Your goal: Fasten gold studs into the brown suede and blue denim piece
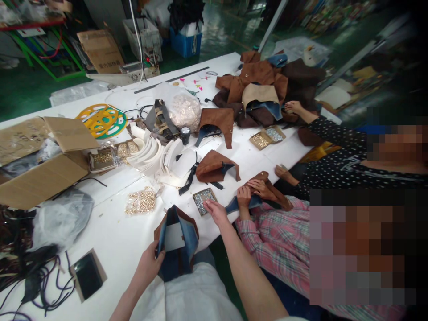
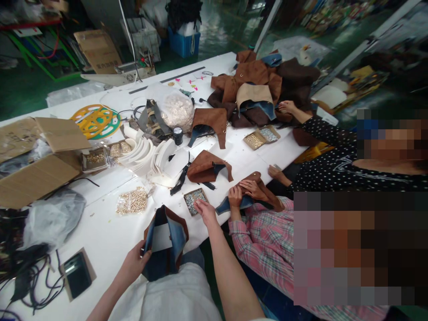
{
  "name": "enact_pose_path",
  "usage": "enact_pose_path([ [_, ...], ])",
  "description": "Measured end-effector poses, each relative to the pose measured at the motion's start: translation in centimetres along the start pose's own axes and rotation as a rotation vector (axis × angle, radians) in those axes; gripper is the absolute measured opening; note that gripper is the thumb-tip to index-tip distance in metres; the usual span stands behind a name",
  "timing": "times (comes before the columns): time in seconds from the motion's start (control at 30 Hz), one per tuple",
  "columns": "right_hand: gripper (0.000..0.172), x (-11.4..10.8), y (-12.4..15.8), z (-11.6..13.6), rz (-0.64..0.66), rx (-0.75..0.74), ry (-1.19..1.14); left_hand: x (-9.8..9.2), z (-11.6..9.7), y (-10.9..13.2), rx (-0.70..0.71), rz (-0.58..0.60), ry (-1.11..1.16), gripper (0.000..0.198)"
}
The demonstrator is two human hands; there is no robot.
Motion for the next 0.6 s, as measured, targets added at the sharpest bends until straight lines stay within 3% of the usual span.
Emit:
enact_pose_path([
  [0.2,0.021,0.24,0.03,0.32,-0.003,0.004,0.017,0.0,-0.02,0.18,-0.004,0.001,0.002,0.021],
  [0.47,0.019,0.57,0.6,-0.23,0.092,0.082,-0.059,0.08,0.02,0.21,-0.017,0.008,0.013,0.023],
  [0.6,0.032,0.58,0.93,-0.25,0.132,0.119,-0.106,-0.09,-0.55,0.17,-0.012,0.009,0.028,0.027],
])
Point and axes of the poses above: each hand's wrist, its own y-axis away from the middle knuckle, its own x-axis out of the palm, z = x × y, the point moved 10 cm from there along -y, towards the middle knuckle, and after that the axes turned 12 degrees about x, right-handed, at the moved point
